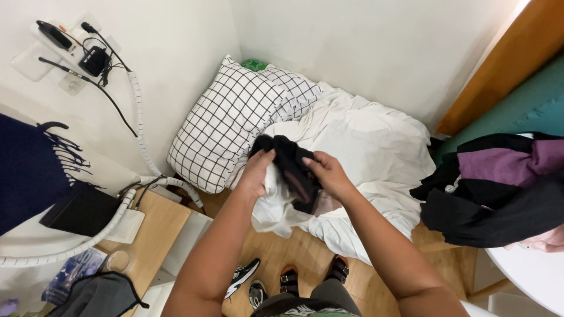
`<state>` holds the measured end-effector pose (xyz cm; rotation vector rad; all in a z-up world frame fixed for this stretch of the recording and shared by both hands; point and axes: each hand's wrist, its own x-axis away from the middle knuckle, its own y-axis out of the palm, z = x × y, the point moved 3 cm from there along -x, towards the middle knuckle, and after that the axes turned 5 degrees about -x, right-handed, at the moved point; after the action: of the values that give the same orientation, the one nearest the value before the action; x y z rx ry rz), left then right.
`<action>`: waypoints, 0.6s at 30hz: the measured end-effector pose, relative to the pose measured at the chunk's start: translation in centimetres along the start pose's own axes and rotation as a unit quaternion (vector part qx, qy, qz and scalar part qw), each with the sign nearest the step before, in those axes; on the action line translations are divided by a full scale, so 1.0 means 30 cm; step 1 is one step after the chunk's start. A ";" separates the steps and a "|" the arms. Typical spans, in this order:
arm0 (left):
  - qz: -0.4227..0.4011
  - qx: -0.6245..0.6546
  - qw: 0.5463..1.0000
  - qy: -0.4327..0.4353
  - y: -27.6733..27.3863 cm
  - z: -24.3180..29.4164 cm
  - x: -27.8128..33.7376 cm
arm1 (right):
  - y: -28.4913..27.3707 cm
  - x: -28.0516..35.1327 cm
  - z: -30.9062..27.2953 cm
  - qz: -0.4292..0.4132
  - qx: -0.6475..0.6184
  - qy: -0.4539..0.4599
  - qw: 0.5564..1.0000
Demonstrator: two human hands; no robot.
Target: The person sorts through a pile of mixed clothing on a bed, picking up individual items such as shirts, pants, and underwear. They fold each item by hand and place the folded clothes onto a white round table nearby.
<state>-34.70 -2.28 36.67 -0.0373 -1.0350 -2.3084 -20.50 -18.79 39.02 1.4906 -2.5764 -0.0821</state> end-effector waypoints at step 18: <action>0.160 -0.556 0.815 0.041 0.211 0.086 0.223 | -0.084 0.052 -0.096 0.172 -0.156 0.045 0.972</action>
<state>-37.32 -7.19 44.44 -0.5227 0.4569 -2.2285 -18.62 -21.30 41.70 0.9088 -2.5583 -0.3473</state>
